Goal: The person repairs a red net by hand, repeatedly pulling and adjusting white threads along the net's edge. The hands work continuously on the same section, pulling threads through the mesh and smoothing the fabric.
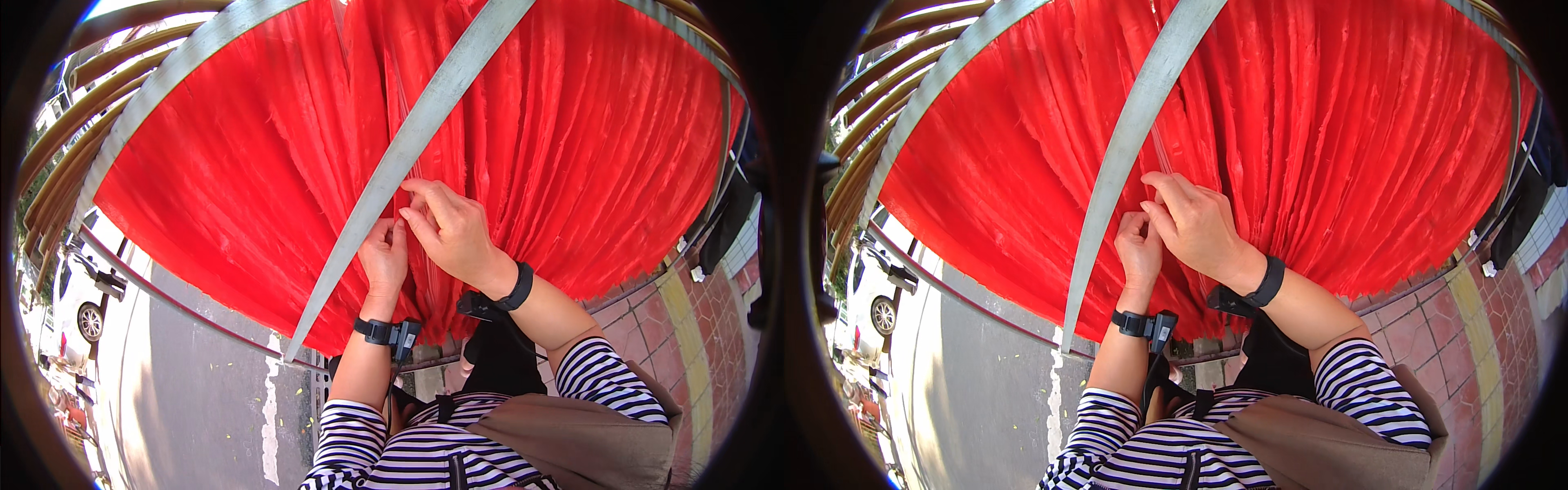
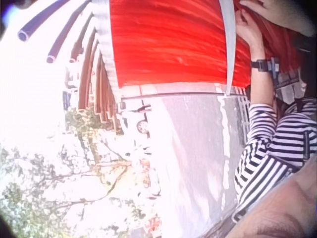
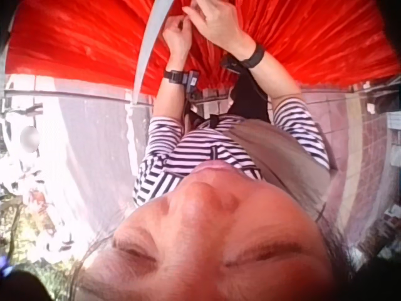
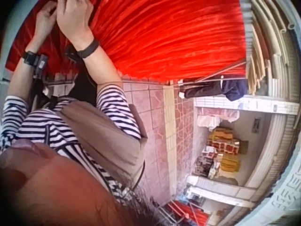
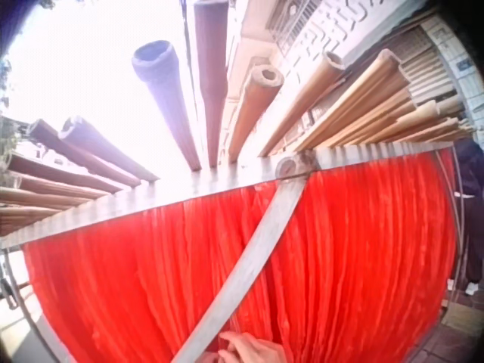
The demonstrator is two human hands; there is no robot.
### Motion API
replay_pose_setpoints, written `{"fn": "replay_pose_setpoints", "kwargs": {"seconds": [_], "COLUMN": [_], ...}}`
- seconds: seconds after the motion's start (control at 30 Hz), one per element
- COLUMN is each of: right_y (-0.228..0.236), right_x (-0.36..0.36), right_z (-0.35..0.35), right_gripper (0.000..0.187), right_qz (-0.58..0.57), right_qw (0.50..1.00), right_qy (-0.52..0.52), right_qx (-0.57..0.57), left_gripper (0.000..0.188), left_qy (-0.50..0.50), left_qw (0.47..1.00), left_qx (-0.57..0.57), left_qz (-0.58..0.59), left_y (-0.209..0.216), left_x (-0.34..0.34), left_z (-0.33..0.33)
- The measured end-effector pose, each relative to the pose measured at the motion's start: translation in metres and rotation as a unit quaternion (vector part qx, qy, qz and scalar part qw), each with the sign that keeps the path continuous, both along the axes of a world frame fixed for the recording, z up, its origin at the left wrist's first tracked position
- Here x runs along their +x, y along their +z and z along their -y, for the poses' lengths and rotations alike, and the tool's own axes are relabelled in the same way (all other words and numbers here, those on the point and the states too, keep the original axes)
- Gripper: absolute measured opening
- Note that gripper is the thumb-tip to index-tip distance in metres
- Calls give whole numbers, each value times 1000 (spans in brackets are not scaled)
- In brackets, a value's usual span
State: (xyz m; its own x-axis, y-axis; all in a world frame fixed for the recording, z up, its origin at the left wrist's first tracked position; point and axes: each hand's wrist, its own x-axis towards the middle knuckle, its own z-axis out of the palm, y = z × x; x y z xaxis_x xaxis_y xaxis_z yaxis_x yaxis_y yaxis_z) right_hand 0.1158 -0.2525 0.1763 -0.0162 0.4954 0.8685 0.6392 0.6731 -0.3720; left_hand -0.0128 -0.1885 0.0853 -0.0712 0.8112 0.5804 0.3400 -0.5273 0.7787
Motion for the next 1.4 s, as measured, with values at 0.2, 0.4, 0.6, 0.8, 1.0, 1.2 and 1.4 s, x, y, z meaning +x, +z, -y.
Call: {"fn": "replay_pose_setpoints", "kwargs": {"seconds": [0.2, 0.4, 0.6, 0.8, 1.0, 1.2, 1.4], "right_y": [1, 2, 3, 17, 8, -13, -16], "right_x": [21, 33, 32, 29, 34, 45, 64], "right_z": [-18, -26, -26, -25, -33, -31, -32], "right_gripper": [48, 53, 38, 37, 20, 14, 14], "right_qz": [-11, -30, -54, -93, -19, -8, -50], "right_qw": [994, 991, 993, 988, 990, 988, 988], "right_qy": [-95, -121, -103, -121, -135, -151, -147], "right_qx": [-52, -53, -3, 26, 38, -34, -19], "left_gripper": [12, 14, 13, 14, 17, 19, 19], "left_qy": [31, 35, 8, 2, 30, 19, -3], "left_qw": [999, 998, 999, 1000, 999, 999, 993], "left_qx": [-14, 16, 12, 23, 24, 2, -31], "left_qz": [32, 58, 29, 13, 14, 43, 113], "left_y": [-3, -6, -10, -12, -23, -28, -23], "left_x": [-5, -10, -8, -3, -6, -7, -4], "left_z": [5, 1, 0, -5, -9, -16, -11]}}
